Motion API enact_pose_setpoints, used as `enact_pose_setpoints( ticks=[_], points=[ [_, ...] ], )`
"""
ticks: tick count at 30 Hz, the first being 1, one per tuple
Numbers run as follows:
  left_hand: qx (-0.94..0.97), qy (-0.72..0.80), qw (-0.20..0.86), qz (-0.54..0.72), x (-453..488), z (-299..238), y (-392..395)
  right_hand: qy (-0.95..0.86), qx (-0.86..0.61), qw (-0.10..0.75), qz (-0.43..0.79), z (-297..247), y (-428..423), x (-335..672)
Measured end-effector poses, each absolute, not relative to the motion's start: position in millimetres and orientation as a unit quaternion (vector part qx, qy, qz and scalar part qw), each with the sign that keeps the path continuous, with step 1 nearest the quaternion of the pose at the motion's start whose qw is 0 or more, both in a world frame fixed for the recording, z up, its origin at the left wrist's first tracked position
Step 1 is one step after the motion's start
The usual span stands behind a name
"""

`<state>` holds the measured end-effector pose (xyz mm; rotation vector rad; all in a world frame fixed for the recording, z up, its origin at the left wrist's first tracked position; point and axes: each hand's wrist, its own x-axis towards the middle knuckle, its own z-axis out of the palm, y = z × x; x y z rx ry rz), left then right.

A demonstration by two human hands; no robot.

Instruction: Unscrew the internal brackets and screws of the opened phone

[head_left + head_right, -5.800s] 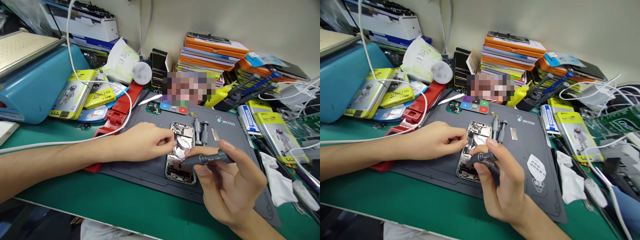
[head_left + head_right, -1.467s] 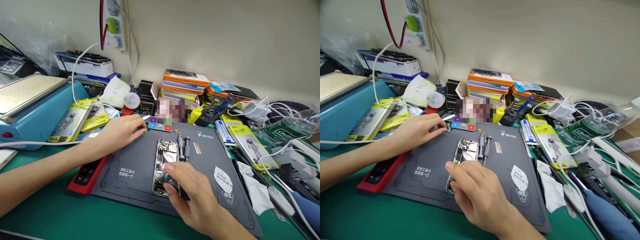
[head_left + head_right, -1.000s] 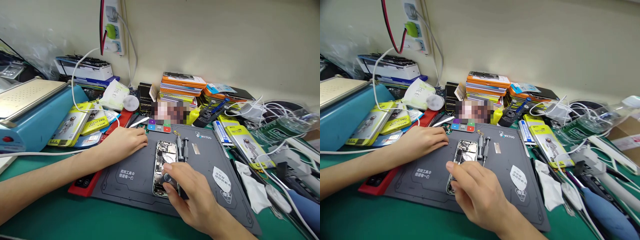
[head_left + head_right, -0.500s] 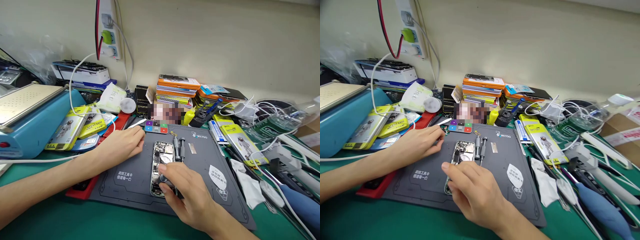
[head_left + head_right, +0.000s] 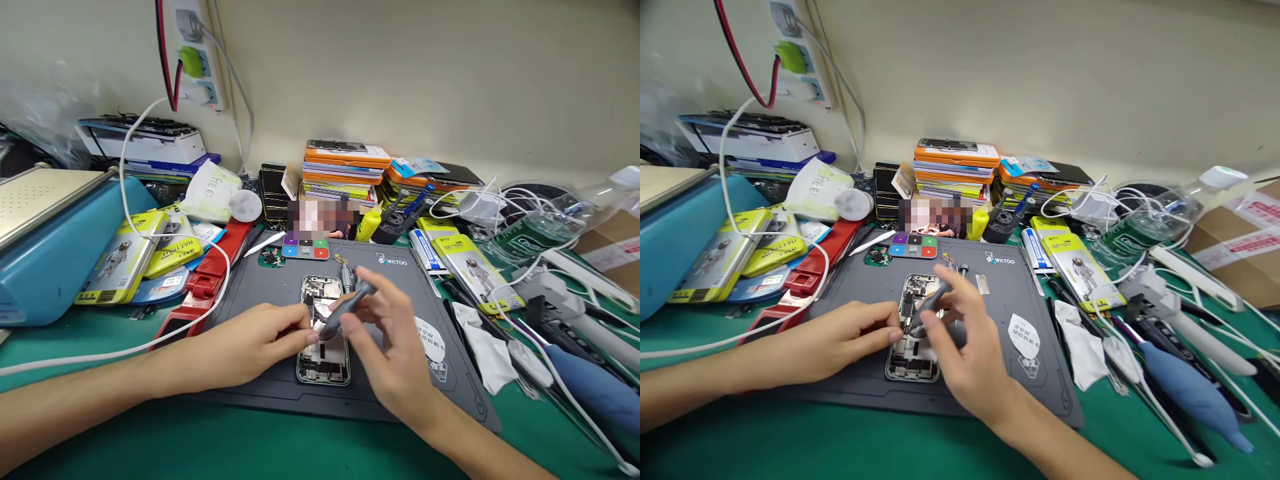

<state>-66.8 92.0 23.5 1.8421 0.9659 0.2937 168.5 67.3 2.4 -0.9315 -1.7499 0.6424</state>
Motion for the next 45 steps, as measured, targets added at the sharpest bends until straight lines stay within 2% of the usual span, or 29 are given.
enact_pose_setpoints(
  ticks=[4,7,15,23,45],
  points=[
    [0.644,0.396,0.633,0.168,-66.0,14.7,97.9,-0.595,-0.407,0.563,0.406,7.8,76.0,167.8],
    [0.589,0.407,0.672,0.191,-66.5,16.8,100.9,-0.548,-0.404,0.580,0.448,9.1,80.5,168.0],
    [0.576,0.412,0.668,0.227,-67.9,20.6,102.5,-0.549,-0.391,0.552,0.491,8.0,78.4,168.9],
    [0.549,0.416,0.673,0.268,-66.4,21.0,100.8,-0.550,-0.342,0.567,0.509,6.1,77.6,166.5],
    [0.513,0.389,0.713,0.276,-65.2,24.5,106.1,-0.508,-0.366,0.567,0.536,12.2,75.4,163.9]
  ],
)
